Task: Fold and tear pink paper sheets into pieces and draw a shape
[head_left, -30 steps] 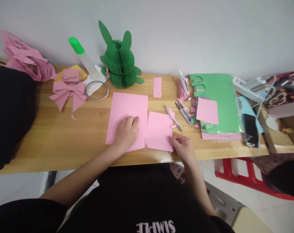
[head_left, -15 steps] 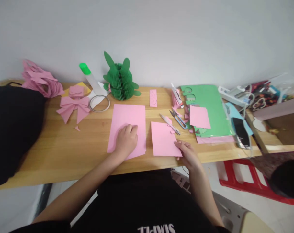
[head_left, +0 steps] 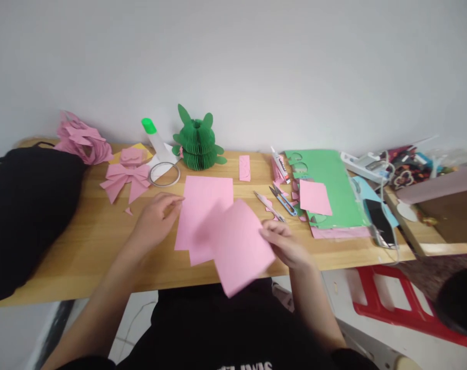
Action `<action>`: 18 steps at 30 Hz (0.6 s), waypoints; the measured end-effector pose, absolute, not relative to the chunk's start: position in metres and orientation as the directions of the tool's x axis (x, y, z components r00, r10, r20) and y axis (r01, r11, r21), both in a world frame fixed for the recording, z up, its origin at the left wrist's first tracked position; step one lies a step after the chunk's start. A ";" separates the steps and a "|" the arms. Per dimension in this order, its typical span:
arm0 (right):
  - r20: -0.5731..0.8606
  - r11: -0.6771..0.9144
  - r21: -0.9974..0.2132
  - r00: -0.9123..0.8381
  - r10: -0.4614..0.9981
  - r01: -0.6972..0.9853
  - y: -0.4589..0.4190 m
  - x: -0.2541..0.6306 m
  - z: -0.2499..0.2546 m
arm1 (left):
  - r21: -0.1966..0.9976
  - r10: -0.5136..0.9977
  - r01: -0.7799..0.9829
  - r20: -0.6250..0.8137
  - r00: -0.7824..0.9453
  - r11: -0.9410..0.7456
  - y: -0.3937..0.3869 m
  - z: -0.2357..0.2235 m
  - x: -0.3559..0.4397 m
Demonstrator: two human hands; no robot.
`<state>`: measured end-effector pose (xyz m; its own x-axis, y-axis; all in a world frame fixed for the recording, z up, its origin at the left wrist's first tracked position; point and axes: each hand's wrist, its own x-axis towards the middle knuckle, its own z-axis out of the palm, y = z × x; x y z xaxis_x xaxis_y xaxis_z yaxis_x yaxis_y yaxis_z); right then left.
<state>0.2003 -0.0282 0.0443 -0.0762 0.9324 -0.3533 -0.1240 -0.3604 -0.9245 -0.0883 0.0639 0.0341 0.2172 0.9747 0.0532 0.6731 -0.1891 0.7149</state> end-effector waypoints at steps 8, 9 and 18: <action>-0.239 -0.254 -0.832 0.093 0.966 0.493 -0.008 0.163 0.015 | 0.694 0.982 0.700 0.051 0.184 -0.167 0.062 0.026 -0.075; -0.193 -0.211 -0.825 0.089 0.977 0.524 -0.009 0.165 0.018 | 0.713 0.984 0.682 0.055 0.172 -0.159 0.062 0.026 -0.072; 0.140 0.159 -0.927 -0.082 0.987 0.341 0.008 0.191 0.061 | 0.935 0.873 -0.022 -0.321 0.367 0.353 0.070 0.049 -0.044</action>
